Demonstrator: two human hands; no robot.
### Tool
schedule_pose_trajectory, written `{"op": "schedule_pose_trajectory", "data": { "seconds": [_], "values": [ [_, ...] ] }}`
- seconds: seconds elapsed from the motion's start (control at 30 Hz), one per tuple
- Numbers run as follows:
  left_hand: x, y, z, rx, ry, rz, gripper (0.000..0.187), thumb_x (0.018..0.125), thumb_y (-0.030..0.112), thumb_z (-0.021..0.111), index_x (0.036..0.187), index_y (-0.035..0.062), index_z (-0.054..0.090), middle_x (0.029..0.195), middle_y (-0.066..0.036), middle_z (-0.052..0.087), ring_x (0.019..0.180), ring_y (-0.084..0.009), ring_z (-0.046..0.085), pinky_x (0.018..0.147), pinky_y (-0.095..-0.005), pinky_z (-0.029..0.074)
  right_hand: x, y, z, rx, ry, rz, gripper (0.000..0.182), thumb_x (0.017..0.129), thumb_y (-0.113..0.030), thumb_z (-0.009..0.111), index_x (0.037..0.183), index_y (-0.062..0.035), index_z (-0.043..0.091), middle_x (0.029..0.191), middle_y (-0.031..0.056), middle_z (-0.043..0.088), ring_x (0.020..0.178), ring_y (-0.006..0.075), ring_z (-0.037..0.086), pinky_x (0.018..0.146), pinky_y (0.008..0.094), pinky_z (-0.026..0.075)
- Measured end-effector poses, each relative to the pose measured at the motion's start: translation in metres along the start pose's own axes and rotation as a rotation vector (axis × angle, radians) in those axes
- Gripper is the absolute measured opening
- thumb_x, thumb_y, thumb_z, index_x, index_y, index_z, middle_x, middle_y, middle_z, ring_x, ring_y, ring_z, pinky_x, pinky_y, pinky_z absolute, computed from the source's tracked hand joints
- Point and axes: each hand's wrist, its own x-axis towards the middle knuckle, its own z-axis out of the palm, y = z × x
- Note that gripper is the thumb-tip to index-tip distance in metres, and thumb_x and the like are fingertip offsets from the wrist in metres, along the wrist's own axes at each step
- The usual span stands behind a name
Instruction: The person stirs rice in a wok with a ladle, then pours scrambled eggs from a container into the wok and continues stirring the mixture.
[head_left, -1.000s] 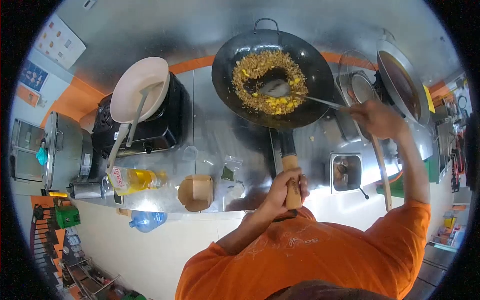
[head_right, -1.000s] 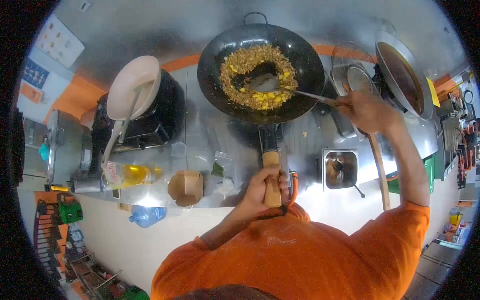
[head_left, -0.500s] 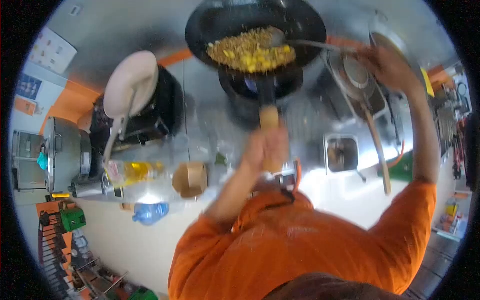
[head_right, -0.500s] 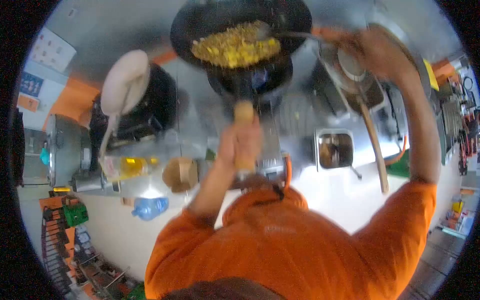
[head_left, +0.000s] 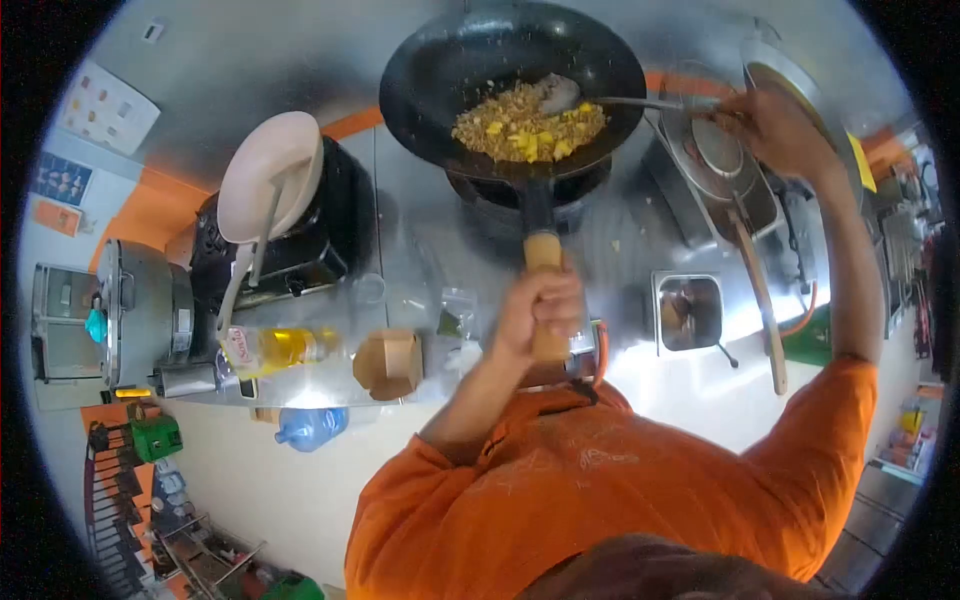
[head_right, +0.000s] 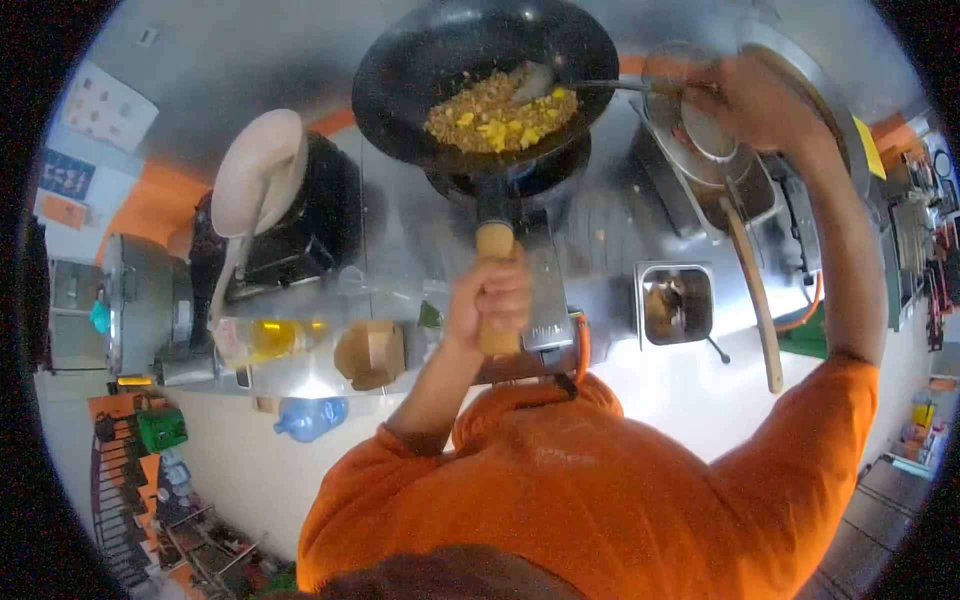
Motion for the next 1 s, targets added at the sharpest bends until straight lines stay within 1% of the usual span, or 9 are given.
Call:
{"op": "schedule_pose_trajectory", "data": {
  "seconds": [0.03,0.07,0.2,0.33,0.67,0.8,0.87,0.93,1.0],
  "values": [
    [0.007,0.014,0.037,0.244,0.183,0.139,0.009,0.087,0.019,0.057,0.086,0.0103,0.055,0.063,-0.001,0.052,0.047,-0.0118,0.047,0.045,-0.0314,0.043,0.023,0.006,-0.012,0.133,-0.049,0.139,0.026,0.092,-0.014,0.057,0.109,0.0019,0.068,0.088,0.0225,0.069,0.081,0.0318,0.068,0.078,0.0406,0.051],
    [0.045,0.041,-0.005,0.471,-0.225,0.178,0.018,0.088,0.018,0.057,0.072,0.0115,0.052,0.060,0.001,0.047,0.046,-0.0098,0.044,0.044,-0.0311,0.042,0.038,0.014,-0.024,0.089,0.012,0.116,0.026,0.092,-0.014,0.057,0.109,0.0019,0.068,0.088,0.0225,0.069,0.081,0.0318,0.068,0.078,0.0406,0.051],
    [0.053,0.042,-0.027,0.234,-0.444,0.130,0.011,0.090,0.009,0.056,0.083,0.0135,0.049,0.060,0.005,0.036,0.046,-0.0049,0.036,0.043,-0.0253,0.038,0.020,-0.006,-0.012,0.100,-0.058,0.156,0.027,0.095,-0.017,0.056,0.111,0.0022,0.067,0.085,0.0219,0.067,0.075,0.0307,0.064,0.074,0.0410,0.047],
    [0.056,0.045,-0.022,0.348,-0.380,0.263,0.012,0.091,0.011,0.060,0.089,0.0143,0.048,0.064,0.004,0.039,0.047,-0.0050,0.039,0.044,-0.0264,0.041,0.027,-0.027,-0.005,0.030,0.036,0.170,0.025,0.095,-0.017,0.057,0.105,0.0031,0.068,0.088,0.0256,0.066,0.080,0.0413,0.064,0.073,0.0432,0.048],
    [0.095,0.060,-0.083,0.357,-0.314,0.423,0.022,0.098,0.030,0.051,0.093,0.0088,0.053,0.065,-0.002,0.054,0.049,-0.0148,0.050,0.049,-0.0342,0.047,-0.009,-0.040,0.044,0.076,-0.081,0.348,0.032,0.099,-0.022,0.056,0.118,0.0017,0.065,0.098,0.0219,0.070,0.086,0.0229,0.067,0.080,0.0353,0.049],
    [0.087,0.065,-0.187,1.848,0.032,0.681,0.055,0.101,0.042,0.042,0.076,-0.0025,0.062,0.058,-0.010,0.057,0.055,-0.0204,0.058,0.056,-0.0390,0.049,-0.027,-0.017,0.062,0.060,0.017,0.290,0.035,0.100,-0.028,0.056,0.122,-0.0017,0.065,0.084,0.0102,0.069,0.072,0.0125,0.057,0.068,0.0307,0.047],
    [0.127,0.055,-0.229,1.759,0.193,0.488,0.058,0.102,0.040,0.043,0.067,-0.0030,0.061,0.056,-0.007,0.058,0.045,-0.0189,0.057,0.050,-0.0369,0.048,-0.025,-0.026,0.058,-0.032,-0.105,0.416,0.037,0.100,-0.031,0.055,0.122,-0.0030,0.066,0.071,0.0011,0.057,0.063,0.0084,0.048,0.057,0.0273,0.040],
    [0.199,0.039,-0.287,2.186,0.091,1.364,0.054,0.104,0.037,0.041,0.071,-0.0023,0.061,0.056,-0.006,0.058,0.042,-0.0174,0.056,0.046,-0.0344,0.047,-0.023,-0.037,0.060,-0.048,-0.103,0.515,0.039,0.100,-0.033,0.055,0.122,-0.0023,0.065,0.065,-0.0025,0.045,0.058,0.0063,0.041,0.052,0.0262,0.034],
    [0.207,0.038,-0.286,1.991,0.044,1.201,0.052,0.105,0.036,0.040,0.076,-0.0024,0.060,0.056,-0.006,0.057,0.042,-0.0159,0.056,0.045,-0.0329,0.047,-0.023,-0.051,0.065,-0.039,-0.105,0.470,0.040,0.100,-0.034,0.055,0.121,-0.0013,0.066,0.064,-0.0020,0.047,0.058,0.0068,0.043,0.052,0.0263,0.035]
  ]
}}
